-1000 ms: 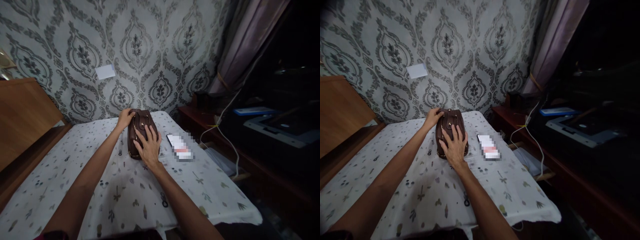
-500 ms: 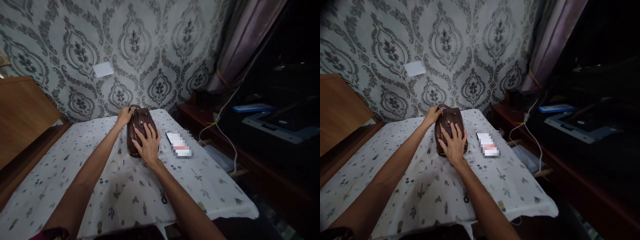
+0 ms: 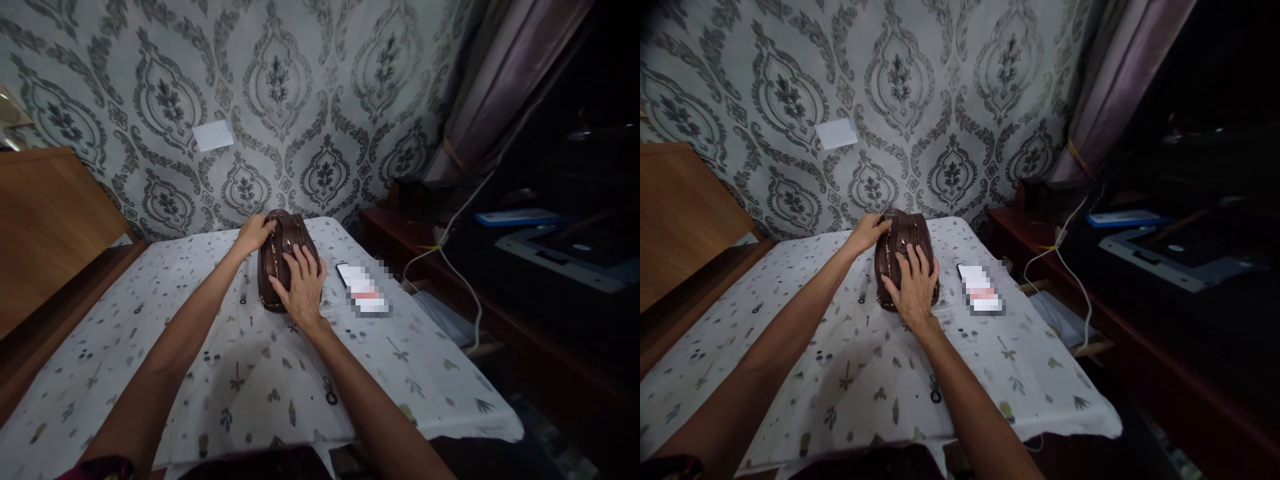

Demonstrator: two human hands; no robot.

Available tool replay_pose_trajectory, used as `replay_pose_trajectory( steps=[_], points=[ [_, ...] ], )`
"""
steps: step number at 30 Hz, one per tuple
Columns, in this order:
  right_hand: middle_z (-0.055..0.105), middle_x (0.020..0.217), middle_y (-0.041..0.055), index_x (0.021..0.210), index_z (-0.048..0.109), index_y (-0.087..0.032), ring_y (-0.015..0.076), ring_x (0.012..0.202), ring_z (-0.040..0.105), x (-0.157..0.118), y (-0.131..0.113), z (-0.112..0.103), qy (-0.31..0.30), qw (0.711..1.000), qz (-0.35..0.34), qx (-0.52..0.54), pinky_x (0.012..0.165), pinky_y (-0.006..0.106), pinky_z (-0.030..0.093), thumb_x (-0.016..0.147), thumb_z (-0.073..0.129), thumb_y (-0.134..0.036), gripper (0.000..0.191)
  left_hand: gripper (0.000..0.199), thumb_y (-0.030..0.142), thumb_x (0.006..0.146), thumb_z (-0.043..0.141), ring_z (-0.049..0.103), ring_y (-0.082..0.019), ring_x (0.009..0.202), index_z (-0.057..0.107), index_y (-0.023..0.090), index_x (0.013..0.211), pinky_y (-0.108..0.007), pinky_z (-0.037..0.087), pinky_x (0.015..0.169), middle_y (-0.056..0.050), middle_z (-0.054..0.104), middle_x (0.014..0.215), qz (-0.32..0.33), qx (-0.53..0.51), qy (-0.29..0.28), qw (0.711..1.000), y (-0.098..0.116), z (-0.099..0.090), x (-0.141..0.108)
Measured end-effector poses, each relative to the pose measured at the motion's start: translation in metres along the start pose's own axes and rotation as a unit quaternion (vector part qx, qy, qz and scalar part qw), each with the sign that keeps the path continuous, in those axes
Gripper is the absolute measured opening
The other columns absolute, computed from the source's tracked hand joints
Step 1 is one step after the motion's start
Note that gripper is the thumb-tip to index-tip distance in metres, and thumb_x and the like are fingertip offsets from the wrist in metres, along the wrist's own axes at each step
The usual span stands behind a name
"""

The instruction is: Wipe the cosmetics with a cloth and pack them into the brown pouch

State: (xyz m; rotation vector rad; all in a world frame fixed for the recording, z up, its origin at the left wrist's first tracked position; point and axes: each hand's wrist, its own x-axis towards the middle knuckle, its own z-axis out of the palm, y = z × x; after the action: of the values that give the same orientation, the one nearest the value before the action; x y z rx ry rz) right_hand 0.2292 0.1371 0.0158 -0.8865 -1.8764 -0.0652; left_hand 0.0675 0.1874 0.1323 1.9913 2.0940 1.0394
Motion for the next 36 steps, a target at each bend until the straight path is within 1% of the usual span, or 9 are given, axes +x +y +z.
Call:
replay_pose_trajectory(
  steps=[6, 15, 24, 26, 29, 30, 32, 34, 36],
  points=[
    [0.054, 0.145, 0.0147, 0.124, 0.058, -0.02, 0.0295, 0.139, 0.04, 0.001, -0.001, 0.0, 0.008, 1.0, -0.003, 0.005, 0.116, 0.054, 0.018, 0.095, 0.055, -0.047, 0.041, 0.029, 0.03, 0.088, 0.054, 0.059, -0.021, 0.07, 0.063, 0.018, 0.064, -0.029, 0.041, 0.066, -0.003, 0.063, 0.063, 0.004, -0.01, -0.008, 1.0, 0.005, -0.003, -0.007],
    [0.051, 0.147, 0.0143, 0.124, 0.059, -0.021, 0.0286, 0.139, 0.04, 0.0, 0.003, 0.001, 0.023, 1.0, -0.005, 0.02, 0.116, 0.051, 0.019, 0.092, 0.057, -0.047, 0.041, 0.027, 0.029, 0.088, 0.053, 0.058, -0.021, 0.069, 0.062, 0.018, 0.065, -0.029, 0.04, 0.067, -0.003, 0.062, 0.063, 0.01, -0.008, -0.013, 1.0, 0.009, -0.004, -0.017],
    [0.047, 0.151, 0.0131, 0.128, 0.057, -0.021, 0.0289, 0.142, 0.036, -0.001, 0.003, -0.001, -0.001, 1.0, -0.006, 0.01, 0.116, 0.051, 0.02, 0.094, 0.049, -0.036, 0.037, 0.03, 0.034, 0.089, 0.049, 0.053, -0.017, 0.064, 0.062, 0.016, 0.069, -0.028, 0.037, 0.061, -0.001, 0.059, 0.063, 0.016, -0.018, -0.028, 0.999, 0.005, -0.003, -0.022],
    [0.046, 0.151, 0.013, 0.129, 0.057, -0.022, 0.0291, 0.142, 0.036, -0.001, 0.003, -0.001, -0.007, 1.0, -0.003, 0.008, 0.116, 0.051, 0.02, 0.094, 0.049, -0.037, 0.038, 0.027, 0.031, 0.089, 0.048, 0.053, -0.018, 0.065, 0.063, 0.016, 0.072, -0.028, 0.039, 0.064, -0.001, 0.058, 0.065, 0.023, -0.005, -0.015, 1.0, 0.006, -0.002, -0.022],
    [0.046, 0.152, 0.0123, 0.128, 0.058, -0.022, 0.0286, 0.142, 0.037, -0.001, 0.001, -0.001, -0.015, 1.0, 0.006, 0.003, 0.117, 0.051, 0.019, 0.094, 0.05, -0.038, 0.039, 0.016, 0.023, 0.082, 0.054, 0.057, -0.022, 0.081, 0.068, 0.016, 0.087, -0.032, 0.042, 0.079, -0.005, 0.062, 0.081, 0.067, 0.055, 0.038, 0.996, 0.012, 0.002, -0.018],
    [0.046, 0.152, 0.0122, 0.128, 0.058, -0.023, 0.0282, 0.142, 0.037, -0.001, 0.0, -0.001, -0.019, 1.0, 0.009, 0.001, 0.118, 0.051, 0.018, 0.094, 0.051, -0.04, 0.039, 0.019, 0.021, 0.079, 0.058, 0.057, -0.024, 0.088, 0.069, 0.016, 0.093, -0.033, 0.042, 0.083, -0.007, 0.064, 0.087, 0.086, 0.074, 0.047, 0.992, 0.015, 0.003, -0.015],
    [0.046, 0.152, 0.0121, 0.129, 0.058, -0.023, 0.0271, 0.142, 0.037, -0.001, 0.0, -0.004, -0.027, 1.0, 0.013, 0.0, 0.119, 0.051, 0.017, 0.094, 0.05, -0.042, 0.04, 0.024, 0.022, 0.076, 0.064, 0.057, -0.026, 0.094, 0.07, 0.015, 0.098, -0.034, 0.041, 0.088, -0.008, 0.064, 0.093, 0.118, 0.095, 0.029, 0.988, 0.022, 0.008, -0.006],
    [0.045, 0.153, 0.0126, 0.131, 0.057, -0.022, 0.0255, 0.143, 0.036, -0.001, 0.0, -0.008, -0.032, 0.999, 0.013, 0.004, 0.119, 0.049, 0.017, 0.096, 0.048, -0.042, 0.042, 0.019, 0.026, 0.076, 0.066, 0.057, -0.025, 0.09, 0.072, 0.016, 0.092, -0.034, 0.042, 0.086, -0.007, 0.064, 0.088, 0.126, 0.096, -0.009, 0.987, 0.029, 0.015, 0.003],
    [0.042, 0.155, 0.0145, 0.137, 0.052, -0.018, 0.0249, 0.145, 0.034, -0.001, 0.002, -0.012, -0.035, 0.999, 0.02, 0.007, 0.119, 0.047, 0.02, 0.098, 0.044, -0.041, 0.046, 0.014, 0.028, 0.079, 0.065, 0.057, -0.023, 0.082, 0.071, 0.016, 0.083, -0.032, 0.042, 0.08, -0.005, 0.064, 0.079, 0.108, 0.085, -0.024, 0.99, 0.034, 0.021, 0.011]
  ],
)
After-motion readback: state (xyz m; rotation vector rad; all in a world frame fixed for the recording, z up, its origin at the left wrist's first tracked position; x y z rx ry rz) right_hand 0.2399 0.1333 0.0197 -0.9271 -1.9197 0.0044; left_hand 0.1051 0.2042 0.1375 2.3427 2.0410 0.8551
